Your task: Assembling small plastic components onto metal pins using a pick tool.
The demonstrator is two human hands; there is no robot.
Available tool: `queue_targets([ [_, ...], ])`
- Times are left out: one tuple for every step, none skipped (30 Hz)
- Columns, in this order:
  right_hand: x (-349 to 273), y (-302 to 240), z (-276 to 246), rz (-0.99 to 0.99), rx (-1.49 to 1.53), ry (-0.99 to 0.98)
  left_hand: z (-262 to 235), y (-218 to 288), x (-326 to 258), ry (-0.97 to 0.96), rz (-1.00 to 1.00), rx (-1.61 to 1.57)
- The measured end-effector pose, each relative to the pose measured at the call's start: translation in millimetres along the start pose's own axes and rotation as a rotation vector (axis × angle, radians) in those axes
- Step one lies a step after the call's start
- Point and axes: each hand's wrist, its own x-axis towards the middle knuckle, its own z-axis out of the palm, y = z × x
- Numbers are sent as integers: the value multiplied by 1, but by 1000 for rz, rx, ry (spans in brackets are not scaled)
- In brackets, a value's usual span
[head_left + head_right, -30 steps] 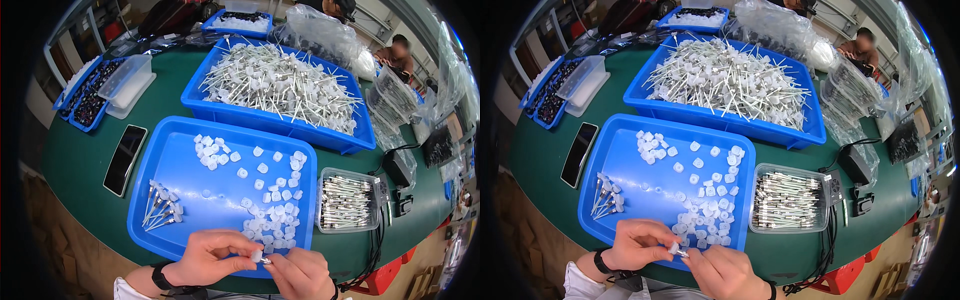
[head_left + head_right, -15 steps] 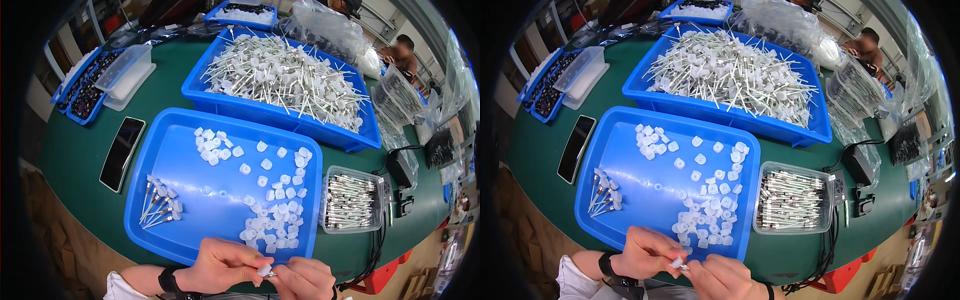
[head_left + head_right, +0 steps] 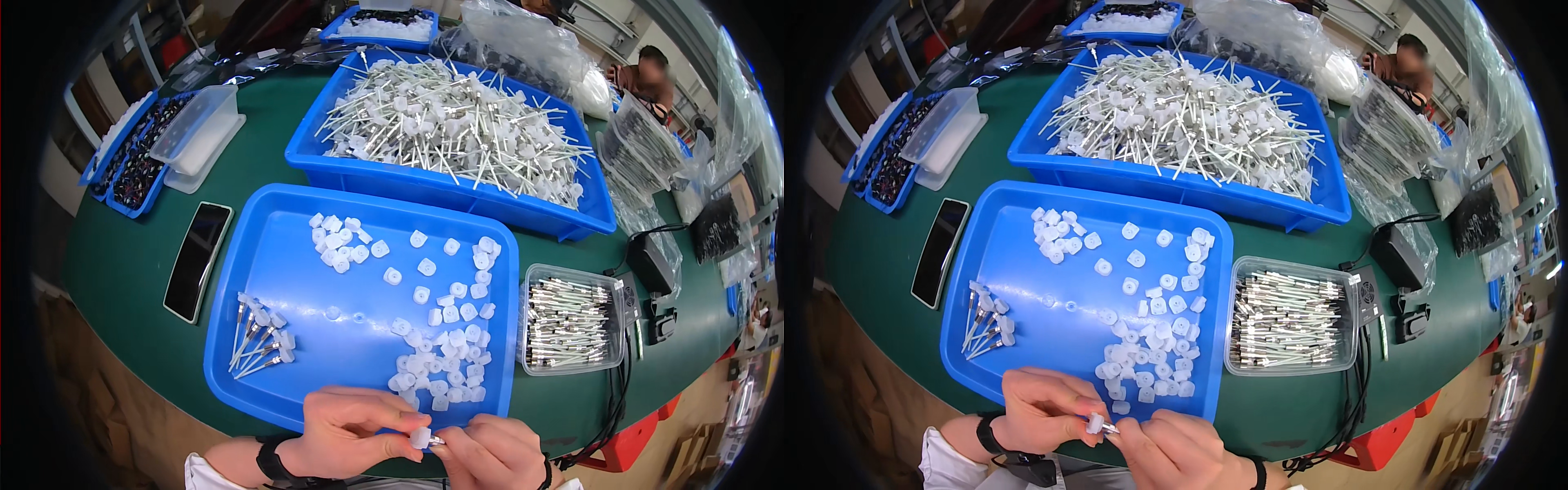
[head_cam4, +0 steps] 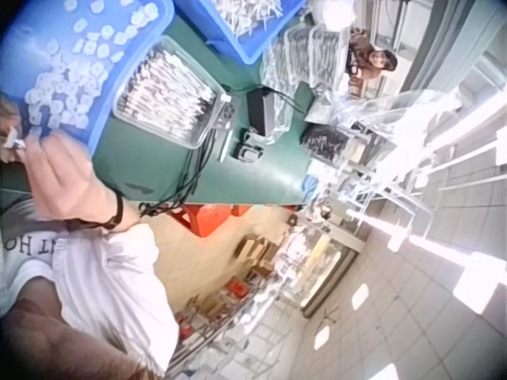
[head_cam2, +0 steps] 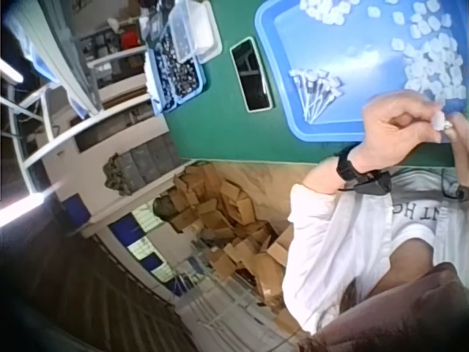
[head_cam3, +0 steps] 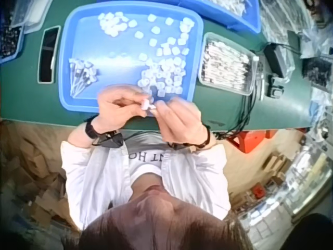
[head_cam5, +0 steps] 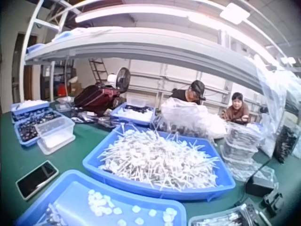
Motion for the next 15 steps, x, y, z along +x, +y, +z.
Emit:
queue_targets([
  [-1, 0, 2, -4, -7, 12, 0, -2, -2, 23, -3, -23],
  [-2, 1, 5, -9, -15, 23, 1, -6, -3, 46, -5, -47],
  [-3, 1, 7, -14, -23, 35, 1, -8, -4, 69, -6, -70],
  [-3, 1, 7, -19, -15, 36, 0, -9, -4, 52, -10, -98],
  [-3, 1, 7, -24, -6, 36, -1, -10, -3, 37, -14, -126],
  [-3, 1, 6, -28, 1, 36, -1, -11, -3, 20, -19, -155],
  [-3, 1, 5, -16, 27, 26, -2, -10, -3, 1, -27, -151],
  [-2, 1, 3, -5, 53, 16, -2, -9, -3, -17, -34, -147],
  [-1, 0, 1, 7, 80, 5, -2, -9, -2, -35, -41, -145],
  [-1, 0, 2, 5, 82, 8, -2, -8, -2, -40, -46, -152],
  [-1, 0, 2, 3, 85, 11, -2, -8, -2, -45, -51, -158],
  [0, 0, 2, -1, 88, 15, -2, -7, -1, -50, -54, -165],
  [0, 0, 2, 2, 99, 10, -1, -7, -1, -54, -56, -177],
  [0, 0, 2, 5, 110, 6, -1, -7, -1, -57, -57, -189],
  [0, -1, 2, 7, 120, 2, 0, -7, -1, -61, -58, -202],
])
